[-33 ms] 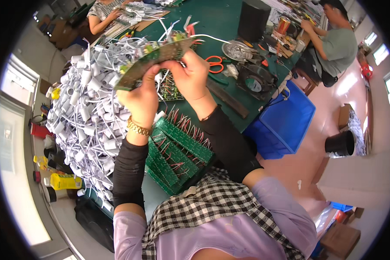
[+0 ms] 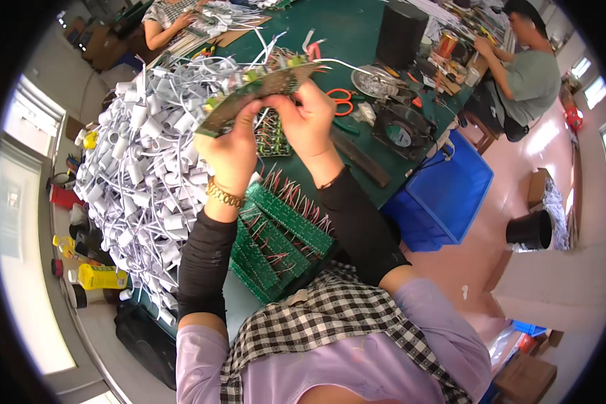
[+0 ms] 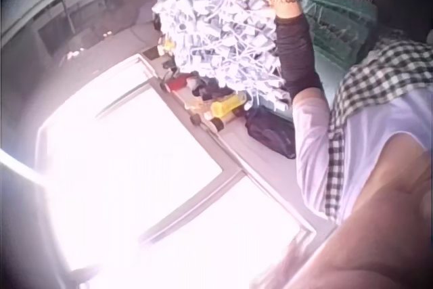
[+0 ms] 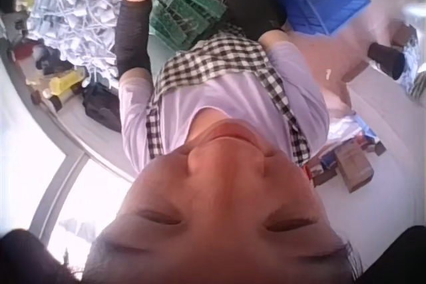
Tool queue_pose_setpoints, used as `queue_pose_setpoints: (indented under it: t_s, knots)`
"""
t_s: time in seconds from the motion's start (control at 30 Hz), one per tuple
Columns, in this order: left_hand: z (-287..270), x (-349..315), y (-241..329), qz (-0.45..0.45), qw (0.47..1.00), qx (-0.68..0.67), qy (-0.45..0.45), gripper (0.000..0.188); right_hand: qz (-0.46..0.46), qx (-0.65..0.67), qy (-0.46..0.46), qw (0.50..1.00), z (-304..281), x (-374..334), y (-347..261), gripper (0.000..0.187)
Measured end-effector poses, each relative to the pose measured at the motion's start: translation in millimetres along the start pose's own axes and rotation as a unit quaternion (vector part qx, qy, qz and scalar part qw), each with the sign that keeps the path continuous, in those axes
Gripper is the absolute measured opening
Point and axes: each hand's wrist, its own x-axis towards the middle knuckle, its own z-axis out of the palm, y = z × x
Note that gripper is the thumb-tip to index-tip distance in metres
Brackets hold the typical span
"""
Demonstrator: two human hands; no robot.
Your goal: The person assembles small circuit boards by hand, inserting wires and connectors into plastic casings.
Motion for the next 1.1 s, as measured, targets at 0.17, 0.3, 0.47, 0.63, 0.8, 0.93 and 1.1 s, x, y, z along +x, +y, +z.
queue_pose_setpoints:
  t_s: [0.17,0.3,0.47,0.63,0.8,0.93,1.1]
  knots:
    - [22.9,-20.2,-13.7,0.006,0.998,0.016,-0.056,0.016,0.111,0.089,0.013,0.990,-27.8,-21.1,24.8,0.024]
    - [51.3,-15.2,-24.7,0.017,0.999,0.022,-0.045,0.024,0.115,0.116,0.036,0.986,-33.9,-8.7,48.8,0.020]
    - [83.0,0.2,-39.5,0.036,0.997,0.056,0.048,0.025,0.052,0.044,0.063,0.996,-22.2,12.1,65.4,0.017]
    - [87.5,-2.6,-62.2,-0.079,0.997,-0.011,-0.024,0.022,0.176,0.155,0.003,0.972,-36.2,10.6,71.7,0.018]
    - [45.5,31.9,-62.4,-0.318,0.892,-0.238,-0.217,0.032,0.270,0.211,-0.046,0.938,-57.6,4.0,69.4,0.022]
    - [11.4,60.7,-68.7,-0.394,0.835,-0.365,-0.120,0.043,0.376,0.166,-0.047,0.910,-61.6,11.0,101.6,0.016]
    - [-29.0,59.2,-58.3,-0.429,0.704,-0.543,-0.159,0.051,0.435,0.008,-0.134,0.891,-52.6,47.4,180.9,0.018]
